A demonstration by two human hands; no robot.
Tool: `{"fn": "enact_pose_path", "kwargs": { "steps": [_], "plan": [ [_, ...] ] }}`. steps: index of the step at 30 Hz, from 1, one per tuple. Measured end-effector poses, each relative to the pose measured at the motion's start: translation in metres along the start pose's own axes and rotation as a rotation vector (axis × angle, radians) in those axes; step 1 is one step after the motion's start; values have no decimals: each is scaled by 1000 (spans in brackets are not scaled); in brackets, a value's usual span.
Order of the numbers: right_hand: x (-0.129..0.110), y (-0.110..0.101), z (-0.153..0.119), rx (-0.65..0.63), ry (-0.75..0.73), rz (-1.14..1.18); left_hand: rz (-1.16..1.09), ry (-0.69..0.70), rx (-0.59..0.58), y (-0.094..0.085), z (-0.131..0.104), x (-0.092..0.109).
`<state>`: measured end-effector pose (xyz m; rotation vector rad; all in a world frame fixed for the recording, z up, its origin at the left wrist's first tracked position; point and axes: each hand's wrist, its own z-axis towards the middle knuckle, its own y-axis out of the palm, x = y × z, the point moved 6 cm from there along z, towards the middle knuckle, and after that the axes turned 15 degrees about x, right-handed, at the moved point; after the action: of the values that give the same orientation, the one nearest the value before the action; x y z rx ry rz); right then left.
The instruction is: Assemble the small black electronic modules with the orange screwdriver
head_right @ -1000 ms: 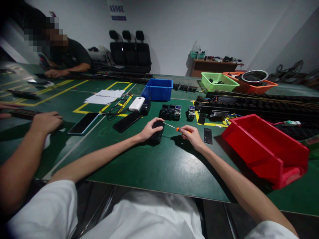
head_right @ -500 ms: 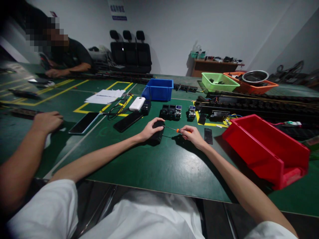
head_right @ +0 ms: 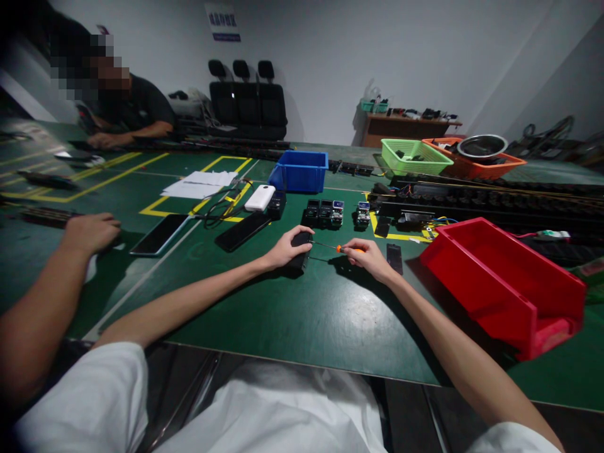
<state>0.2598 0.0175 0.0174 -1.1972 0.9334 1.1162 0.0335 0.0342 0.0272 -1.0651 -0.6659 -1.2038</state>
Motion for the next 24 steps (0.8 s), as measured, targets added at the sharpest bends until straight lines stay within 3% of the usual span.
{"fn": "enact_pose_path", "kwargs": {
  "steps": [9, 16, 24],
  "plan": [
    [-4, -8, -1, 59, -80, -28, 26, 27, 8, 1, -1, 0],
    [10, -9, 3, 175, 50, 214, 24, 26, 26, 0, -1, -1],
    [8, -5, 6, 223, 6, 228, 93, 32, 80, -2, -1, -2]
  ]
}}
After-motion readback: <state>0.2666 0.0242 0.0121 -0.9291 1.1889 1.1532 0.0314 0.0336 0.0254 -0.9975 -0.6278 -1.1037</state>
